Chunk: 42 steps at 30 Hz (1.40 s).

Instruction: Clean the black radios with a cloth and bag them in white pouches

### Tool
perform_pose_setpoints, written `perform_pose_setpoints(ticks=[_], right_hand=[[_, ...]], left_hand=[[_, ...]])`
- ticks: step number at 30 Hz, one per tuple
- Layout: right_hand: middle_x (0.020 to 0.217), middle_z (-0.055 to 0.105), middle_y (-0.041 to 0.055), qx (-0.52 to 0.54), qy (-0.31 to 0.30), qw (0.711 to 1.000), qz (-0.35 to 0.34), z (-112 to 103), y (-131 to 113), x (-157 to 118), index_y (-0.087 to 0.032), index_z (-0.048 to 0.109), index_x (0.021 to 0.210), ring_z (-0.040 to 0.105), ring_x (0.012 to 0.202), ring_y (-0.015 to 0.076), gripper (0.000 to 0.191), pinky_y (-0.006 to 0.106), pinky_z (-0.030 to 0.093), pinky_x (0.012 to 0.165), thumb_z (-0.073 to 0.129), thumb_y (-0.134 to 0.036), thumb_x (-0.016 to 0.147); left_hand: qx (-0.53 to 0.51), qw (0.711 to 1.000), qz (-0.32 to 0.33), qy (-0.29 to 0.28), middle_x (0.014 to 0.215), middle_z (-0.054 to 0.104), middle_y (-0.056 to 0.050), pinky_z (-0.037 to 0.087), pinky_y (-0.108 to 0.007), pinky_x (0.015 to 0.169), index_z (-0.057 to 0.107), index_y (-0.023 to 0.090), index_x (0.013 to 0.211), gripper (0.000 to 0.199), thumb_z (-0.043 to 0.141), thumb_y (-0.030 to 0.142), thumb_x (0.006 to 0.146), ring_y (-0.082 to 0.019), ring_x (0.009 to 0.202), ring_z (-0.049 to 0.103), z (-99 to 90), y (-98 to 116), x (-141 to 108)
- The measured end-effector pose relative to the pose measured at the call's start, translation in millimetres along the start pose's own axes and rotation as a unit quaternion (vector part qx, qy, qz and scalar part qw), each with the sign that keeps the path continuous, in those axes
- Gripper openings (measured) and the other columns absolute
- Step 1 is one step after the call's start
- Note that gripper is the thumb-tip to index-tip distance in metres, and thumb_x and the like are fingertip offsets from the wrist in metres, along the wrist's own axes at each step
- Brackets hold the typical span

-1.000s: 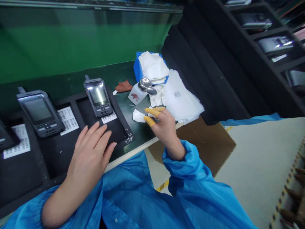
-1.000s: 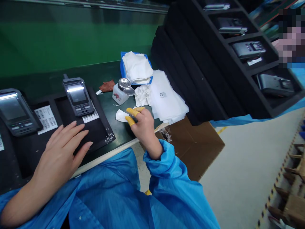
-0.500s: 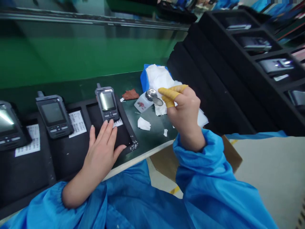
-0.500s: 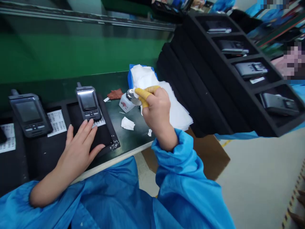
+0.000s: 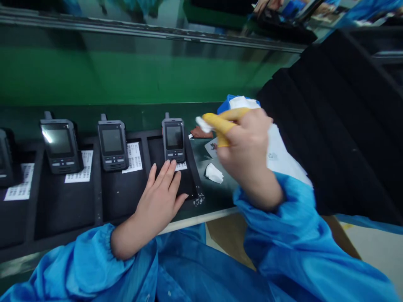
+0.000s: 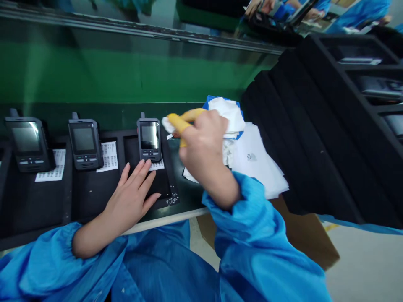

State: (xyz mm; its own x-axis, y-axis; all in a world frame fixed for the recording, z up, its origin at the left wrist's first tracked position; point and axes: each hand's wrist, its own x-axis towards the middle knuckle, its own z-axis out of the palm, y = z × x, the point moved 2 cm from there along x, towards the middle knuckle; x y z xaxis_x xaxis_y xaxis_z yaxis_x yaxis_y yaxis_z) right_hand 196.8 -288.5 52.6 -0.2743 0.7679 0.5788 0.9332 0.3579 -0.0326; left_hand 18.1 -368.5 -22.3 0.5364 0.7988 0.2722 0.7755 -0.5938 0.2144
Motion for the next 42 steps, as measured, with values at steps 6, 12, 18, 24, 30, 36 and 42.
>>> perform_pose_setpoints(ticks=[6, 12, 18, 24, 30, 36, 42], right_hand=[[0.105, 0.063, 0.0035, 0.073, -0.141, 0.987, -0.036, 64, -31, 27, -0.027, 0.072, 0.098, 0.047, 0.102, 0.0210, 0.033, 0.043, 0.029, 0.088, 0.039, -0.022, 0.095], [0.097, 0.066, 0.0017, 0.068, -0.183, 0.973, -0.120, 64, -32, -12, -0.023, 0.069, 0.078, 0.046, 0.094, 0.0182, 0.034, 0.042, 0.022, 0.084, 0.041, -0.019, 0.095], [0.099, 0.068, 0.0018, 0.040, -0.167, 0.980, -0.099, 66, -32, -5, -0.022, 0.070, 0.081, 0.049, 0.094, 0.0172, 0.039, 0.044, 0.022, 0.090, 0.035, -0.021, 0.098], [0.100, 0.067, 0.0012, 0.059, -0.164, 0.977, -0.119, 69, -36, -9, -0.023, 0.070, 0.080, 0.051, 0.091, 0.0164, 0.039, 0.044, 0.023, 0.090, 0.035, -0.021, 0.098], [0.098, 0.063, 0.0027, 0.071, -0.158, 0.985, -0.013, 70, -25, -1, -0.024, 0.070, 0.086, 0.051, 0.094, 0.0184, 0.039, 0.046, 0.022, 0.093, 0.033, -0.024, 0.098], [0.099, 0.064, 0.0043, 0.086, -0.158, 0.983, 0.025, 71, -19, -6, -0.023, 0.071, 0.085, 0.051, 0.093, 0.0189, 0.042, 0.044, 0.024, 0.089, 0.030, -0.024, 0.098], [0.088, 0.067, 0.0018, 0.075, -0.175, 0.979, -0.080, 56, -25, -43, -0.024, 0.071, 0.077, 0.051, 0.083, 0.0151, 0.039, 0.042, 0.021, 0.088, 0.037, -0.017, 0.094]], left_hand=[[-0.002, 1.000, 0.003, -0.004, 0.142, 0.050, -0.024, 0.038, -0.057, 0.110, 0.062, 0.005, 0.121, 0.040, 0.045, 0.030, 0.095, -0.035, 0.133, 0.047, -1.0, -1, 0], [-0.019, 1.000, -0.005, 0.002, 0.141, 0.051, -0.024, 0.038, -0.055, 0.110, 0.064, 0.005, 0.118, 0.038, 0.046, 0.030, 0.095, -0.035, 0.133, 0.048, -0.2, 0, 0], [-0.015, 1.000, -0.004, -0.004, 0.142, 0.050, -0.023, 0.040, -0.054, 0.110, 0.066, 0.007, 0.116, 0.037, 0.046, 0.030, 0.095, -0.034, 0.133, 0.048, -0.7, 0, 1], [-0.028, 0.999, -0.011, -0.016, 0.143, 0.049, -0.024, 0.035, -0.055, 0.112, 0.064, 0.006, 0.118, 0.038, 0.047, 0.030, 0.095, -0.035, 0.135, 0.045, 0.7, 1, 0], [-0.029, 0.999, -0.005, -0.016, 0.145, 0.046, -0.025, 0.036, -0.057, 0.111, 0.065, 0.005, 0.118, 0.038, 0.046, 0.029, 0.095, -0.036, 0.135, 0.044, 0.2, 1, 0], [-0.025, 0.999, 0.000, -0.021, 0.145, 0.046, -0.025, 0.035, -0.057, 0.111, 0.064, 0.006, 0.118, 0.037, 0.045, 0.028, 0.095, -0.037, 0.135, 0.044, -0.8, 1, 1], [-0.023, 0.999, -0.002, -0.022, 0.145, 0.045, -0.025, 0.035, -0.056, 0.112, 0.063, 0.005, 0.120, 0.038, 0.046, 0.028, 0.095, -0.036, 0.137, 0.043, 1.8, 1, 0]])
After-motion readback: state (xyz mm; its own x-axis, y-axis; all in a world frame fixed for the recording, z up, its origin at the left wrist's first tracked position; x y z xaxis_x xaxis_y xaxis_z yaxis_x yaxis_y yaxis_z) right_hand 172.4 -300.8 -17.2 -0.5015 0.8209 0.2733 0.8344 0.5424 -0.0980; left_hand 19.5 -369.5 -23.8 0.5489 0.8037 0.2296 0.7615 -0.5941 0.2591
